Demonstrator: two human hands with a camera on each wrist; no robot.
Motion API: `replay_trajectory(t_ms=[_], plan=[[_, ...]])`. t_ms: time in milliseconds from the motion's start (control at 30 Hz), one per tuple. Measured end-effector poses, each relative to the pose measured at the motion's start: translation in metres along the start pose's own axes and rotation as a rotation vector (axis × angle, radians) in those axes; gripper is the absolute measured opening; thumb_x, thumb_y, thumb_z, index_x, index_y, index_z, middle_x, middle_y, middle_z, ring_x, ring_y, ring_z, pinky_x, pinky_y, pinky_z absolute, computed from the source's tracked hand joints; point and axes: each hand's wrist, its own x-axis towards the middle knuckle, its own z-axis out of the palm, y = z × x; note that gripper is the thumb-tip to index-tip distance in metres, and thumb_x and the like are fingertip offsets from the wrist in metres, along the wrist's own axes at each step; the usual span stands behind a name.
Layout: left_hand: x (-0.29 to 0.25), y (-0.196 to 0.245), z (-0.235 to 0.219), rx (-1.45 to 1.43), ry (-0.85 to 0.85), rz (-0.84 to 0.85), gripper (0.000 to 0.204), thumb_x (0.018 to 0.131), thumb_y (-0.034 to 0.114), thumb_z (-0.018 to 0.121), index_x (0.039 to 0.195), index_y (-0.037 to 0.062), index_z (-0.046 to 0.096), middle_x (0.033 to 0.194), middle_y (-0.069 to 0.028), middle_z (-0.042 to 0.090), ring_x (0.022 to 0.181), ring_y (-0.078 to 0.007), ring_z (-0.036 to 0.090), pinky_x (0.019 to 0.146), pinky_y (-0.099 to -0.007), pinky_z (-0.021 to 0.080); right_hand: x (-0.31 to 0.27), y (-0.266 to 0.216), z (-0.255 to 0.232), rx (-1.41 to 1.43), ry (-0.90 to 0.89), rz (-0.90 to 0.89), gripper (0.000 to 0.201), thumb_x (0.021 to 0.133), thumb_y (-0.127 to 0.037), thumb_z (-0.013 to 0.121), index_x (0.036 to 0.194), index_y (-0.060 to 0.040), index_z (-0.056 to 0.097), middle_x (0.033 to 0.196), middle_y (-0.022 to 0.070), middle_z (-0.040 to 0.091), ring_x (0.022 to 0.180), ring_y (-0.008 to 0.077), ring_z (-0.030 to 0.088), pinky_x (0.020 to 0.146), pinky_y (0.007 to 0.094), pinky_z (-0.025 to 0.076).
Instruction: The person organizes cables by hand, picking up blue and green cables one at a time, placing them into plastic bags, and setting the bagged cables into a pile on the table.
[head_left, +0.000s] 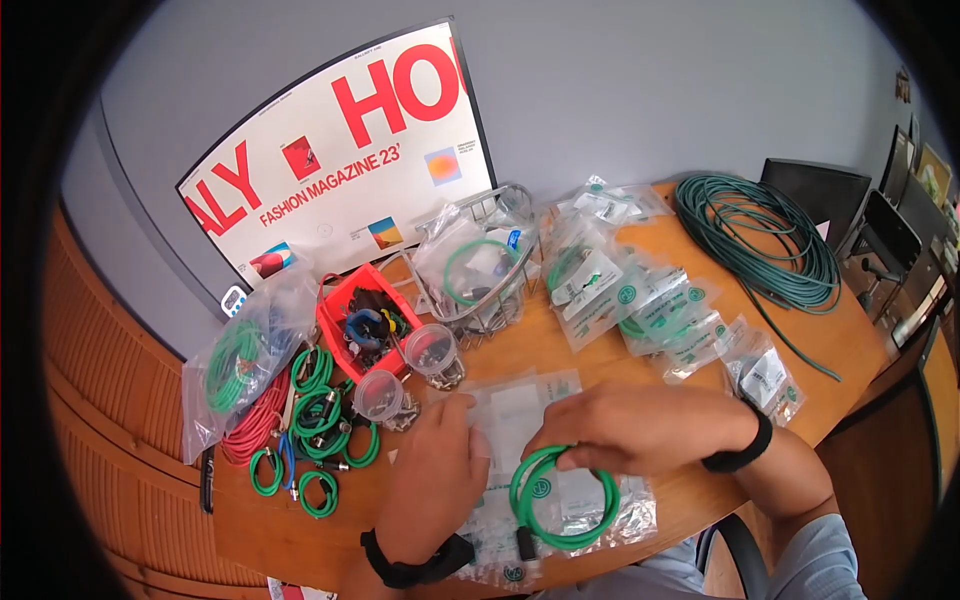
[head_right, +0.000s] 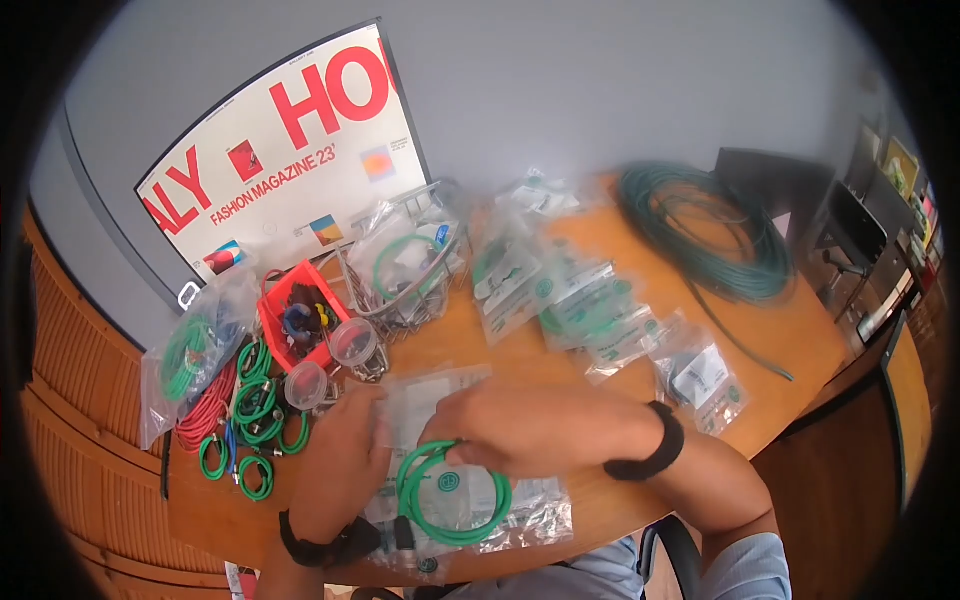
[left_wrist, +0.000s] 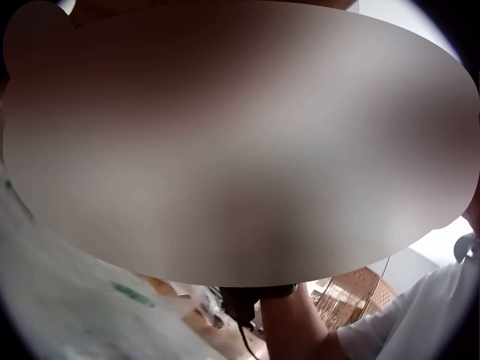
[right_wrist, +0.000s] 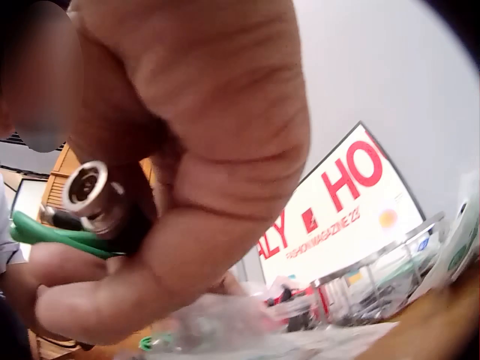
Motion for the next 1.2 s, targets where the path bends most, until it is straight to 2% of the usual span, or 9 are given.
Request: replay_trajectory(t_ms=[167,233,267,333,533,667,733,833,1200], plan=[[-0.007,-0.001,0.0,-0.138,0.096,0.045,0.039,0.09,0.008,0.06,0.125,-0.0044,0.05,0.106,-0.0281,0.061,0.1,-0.0451,0.06,0.087,-0.0481,0.048,-0.003,-0.021,0.005,-0.082,0.106,0.246,0.031,0.089,-0.003,0.063,0.118,0.0039,0.055,0.087,0.0271,0.065,0.086,0.046,0.063,0.076,0.0483,0.05],[-0.01,0.005,-0.004,-0.194,0.025,-0.101,0.041,0.091,0.01,0.06,0.128,-0.0048,0.049,0.109,-0.0283,0.06,0.104,-0.0443,0.059,0.089,-0.0484,0.047,-0.003,-0.023,0.004,0.022,0.099,0.48,0.026,0.091,-0.004,0.062,0.115,-0.0029,0.051,0.08,0.0181,0.065,0.075,0.0367,0.067,0.063,0.0454,0.047],[-0.011,0.006,-0.003,-0.196,0.029,-0.101,0.041,0.091,0.01,0.06,0.128,-0.0048,0.049,0.109,-0.0283,0.06,0.104,-0.0443,0.059,0.089,-0.0484,0.047,-0.004,-0.018,0.007,0.018,0.096,0.48,0.026,0.091,-0.004,0.062,0.115,-0.0029,0.051,0.08,0.0181,0.065,0.075,0.0367,0.067,0.063,0.0454,0.047],[-0.011,0.006,0.003,-0.172,0.041,-0.123,0.041,0.093,0.013,0.059,0.128,-0.0054,0.048,0.111,-0.0289,0.059,0.106,-0.0444,0.058,0.09,-0.0484,0.047,-0.007,-0.004,0.018,-0.192,0.353,0.279,0.02,0.091,-0.002,0.061,0.108,-0.002,0.05,0.078,0.0185,0.065,0.067,0.0317,0.068,0.058,0.0425,0.048],[-0.01,0.002,0.02,-0.107,0.081,-0.034,0.037,0.099,0.013,0.05,0.13,-0.0061,0.052,0.117,-0.0287,0.059,0.106,-0.0431,0.061,0.09,-0.0454,0.049,-0.002,-0.014,0.015,0.008,0.412,0.446,0.021,0.091,0.0,0.061,0.109,0.0024,0.051,0.079,0.0206,0.066,0.058,0.0293,0.068,0.057,0.0384,0.052],[-0.01,0.012,0.022,-0.066,0.021,-0.08,0.039,0.101,0.015,0.046,0.13,-0.0096,0.053,0.117,-0.0301,0.058,0.106,-0.0453,0.06,0.091,-0.0461,0.049,-0.002,0.004,0.018,-0.141,0.475,0.424,0.02,0.089,0.0,0.062,0.107,0.003,0.053,0.081,0.0211,0.067,0.061,0.0315,0.068,0.059,0.0392,0.053],[-0.01,0.007,0.029,-0.048,0.072,-0.017,0.04,0.098,0.014,0.052,0.13,-0.0105,0.054,0.1,-0.0248,0.058,0.091,-0.042,0.061,0.081,-0.0465,0.05,-0.002,0.014,0.018,-0.323,0.548,0.287,0.019,0.088,-0.001,0.064,0.104,0.0021,0.056,0.08,0.0201,0.067,0.067,0.0333,0.069,0.061,0.041,0.052],[-0.009,0.007,0.031,-0.063,0.06,-0.015,0.04,0.099,0.014,0.051,0.13,-0.0109,0.054,0.101,-0.0248,0.058,0.091,-0.0421,0.061,0.081,-0.0463,0.05,0.002,0.004,0.014,-0.264,0.311,0.295,0.019,0.087,-0.004,0.067,0.103,0.0004,0.058,0.081,0.0191,0.068,0.073,0.035,0.069,0.063,0.0429,0.052],[-0.005,0.006,0.027,-0.147,0.139,0.095,0.04,0.096,0.01,0.057,0.132,-0.009,0.053,0.112,-0.0253,0.053,0.1,-0.0417,0.059,0.086,-0.0462,0.049,0.016,0.023,0.015,-0.036,0.64,0.285,0.045,0.092,0.0,0.063,0.134,-0.0002,0.047,0.082,0.0151,0.068,0.069,0.0283,0.069,0.06,0.0368,0.052]])
